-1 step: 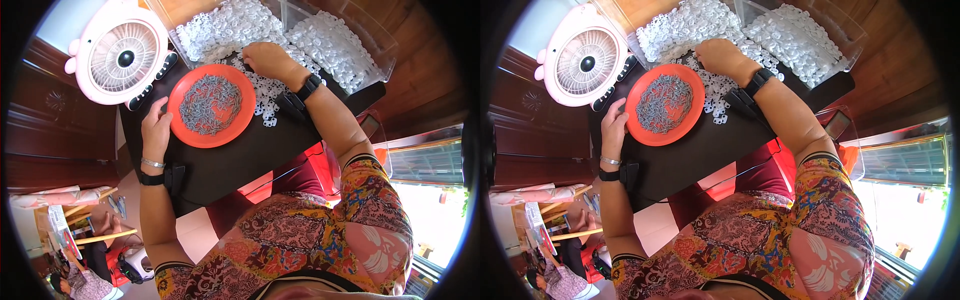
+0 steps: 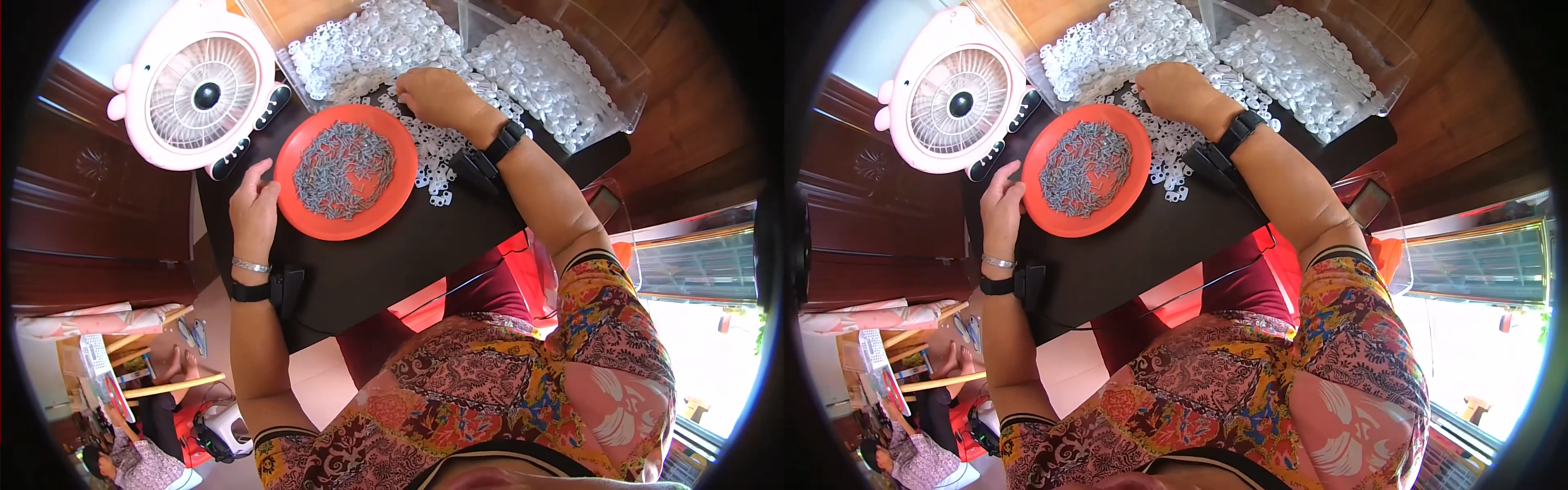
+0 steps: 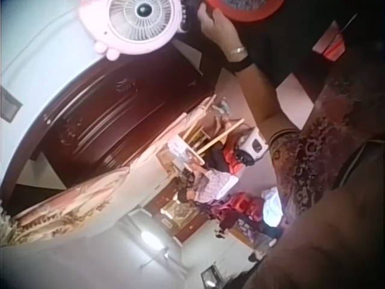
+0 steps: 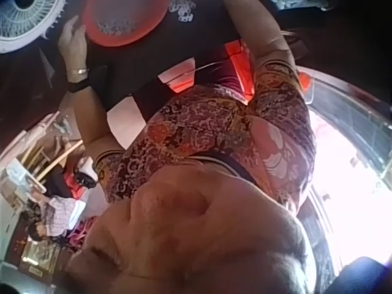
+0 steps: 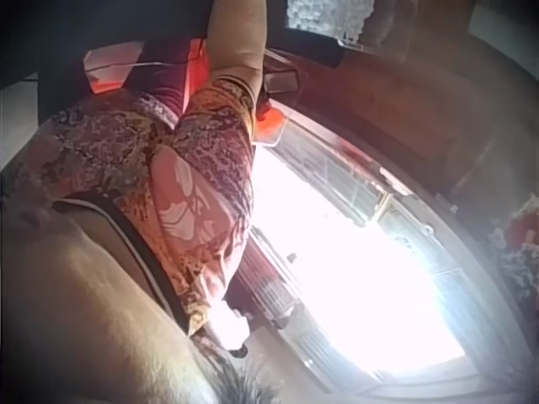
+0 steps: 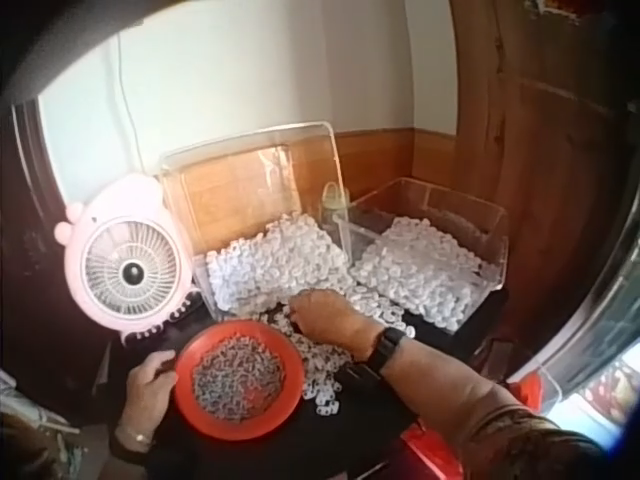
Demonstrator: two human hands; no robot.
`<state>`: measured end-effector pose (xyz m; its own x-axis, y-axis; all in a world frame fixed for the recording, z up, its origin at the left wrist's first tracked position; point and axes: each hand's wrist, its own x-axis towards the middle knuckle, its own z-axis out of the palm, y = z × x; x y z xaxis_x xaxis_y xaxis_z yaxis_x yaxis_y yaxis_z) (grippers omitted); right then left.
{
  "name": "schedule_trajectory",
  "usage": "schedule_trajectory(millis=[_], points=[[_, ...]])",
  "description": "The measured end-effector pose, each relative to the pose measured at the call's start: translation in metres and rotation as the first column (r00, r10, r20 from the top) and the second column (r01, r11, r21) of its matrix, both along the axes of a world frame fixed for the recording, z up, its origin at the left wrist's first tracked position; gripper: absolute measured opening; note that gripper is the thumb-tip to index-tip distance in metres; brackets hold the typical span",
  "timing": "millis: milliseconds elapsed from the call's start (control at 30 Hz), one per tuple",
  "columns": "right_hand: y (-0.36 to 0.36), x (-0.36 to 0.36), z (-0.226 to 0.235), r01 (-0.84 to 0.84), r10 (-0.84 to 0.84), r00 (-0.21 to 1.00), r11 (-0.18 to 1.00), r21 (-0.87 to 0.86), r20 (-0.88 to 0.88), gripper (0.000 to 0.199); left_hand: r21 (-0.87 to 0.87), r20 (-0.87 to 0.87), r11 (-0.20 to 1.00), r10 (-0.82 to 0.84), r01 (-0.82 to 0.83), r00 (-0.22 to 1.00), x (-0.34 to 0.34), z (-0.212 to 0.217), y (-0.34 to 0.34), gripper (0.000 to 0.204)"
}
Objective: Assembling small components by inserting red pins into white circular plastic pieces while sitting at a desk.
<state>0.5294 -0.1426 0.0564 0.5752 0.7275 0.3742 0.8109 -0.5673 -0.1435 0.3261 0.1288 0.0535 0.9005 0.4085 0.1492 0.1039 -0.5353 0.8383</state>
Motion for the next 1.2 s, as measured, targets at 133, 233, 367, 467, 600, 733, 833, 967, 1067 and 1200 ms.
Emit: schedule_trajectory(millis=[133, 233, 367, 467, 600, 733, 833, 967, 1067, 1200], points=[[0.001, -0.01, 0.01, 0.004, 0.01, 0.997, 0.985, 0.174, -0.08, 0.019, -0.207, 0.062, 0.975, 0.096, -0.081, 0.993, -0.004, 0.026, -0.016, 0.023], [0.012, -0.04, 0.037, -0.143, 0.186, 0.977, 0.936, 0.321, -0.108, 0.017, -0.309, -0.029, 0.949, -0.068, 0.056, 0.997, -0.006, 0.056, -0.035, 0.023], [0.039, -0.076, 0.069, -0.289, 0.44, 0.829, 0.865, 0.41, -0.344, 0.022, -0.357, -0.024, 0.919, -0.187, 0.166, 0.982, -0.002, 0.063, -0.05, 0.026], [0.057, -0.094, 0.062, -0.221, 0.442, 0.751, 0.869, 0.443, -0.491, 0.022, -0.442, 0.072, 0.889, -0.096, 0.118, 0.993, 0.001, 0.045, -0.063, 0.026], [0.067, -0.096, 0.032, -0.226, 0.474, 0.764, 0.832, 0.506, -0.438, 0.019, -0.433, 0.14, 0.878, -0.159, 0.205, 0.977, -0.001, 0.029, -0.072, 0.022], [0.066, -0.096, 0.032, -0.232, 0.513, 0.674, 0.831, 0.506, -0.532, 0.016, -0.423, 0.155, 0.856, -0.255, 0.297, 0.955, -0.002, 0.026, -0.061, 0.02], [0.066, -0.094, 0.025, -0.298, 0.552, 0.701, 0.802, 0.518, -0.451, 0.015, -0.435, 0.133, 0.849, -0.271, 0.302, 0.953, -0.003, 0.023, -0.06, 0.019], [0.067, -0.099, 0.022, -0.344, 0.558, 0.759, 0.78, 0.522, -0.335, 0.012, -0.424, 0.187, 0.852, -0.247, 0.305, 0.951, -0.003, 0.02, -0.059, 0.017], [0.065, -0.103, 0.023, -0.406, 0.555, 0.811, 0.763, 0.503, -0.187, 0.009, -0.407, 0.217, 0.858, -0.243, 0.314, 0.945, -0.003, 0.02, -0.058, 0.016], [0.065, -0.105, 0.025, -0.451, 0.556, 0.827, 0.748, 0.487, -0.088, 0.009, -0.396, 0.223, 0.864, -0.238, 0.31, 0.945, -0.003, 0.019, -0.055, 0.016]])
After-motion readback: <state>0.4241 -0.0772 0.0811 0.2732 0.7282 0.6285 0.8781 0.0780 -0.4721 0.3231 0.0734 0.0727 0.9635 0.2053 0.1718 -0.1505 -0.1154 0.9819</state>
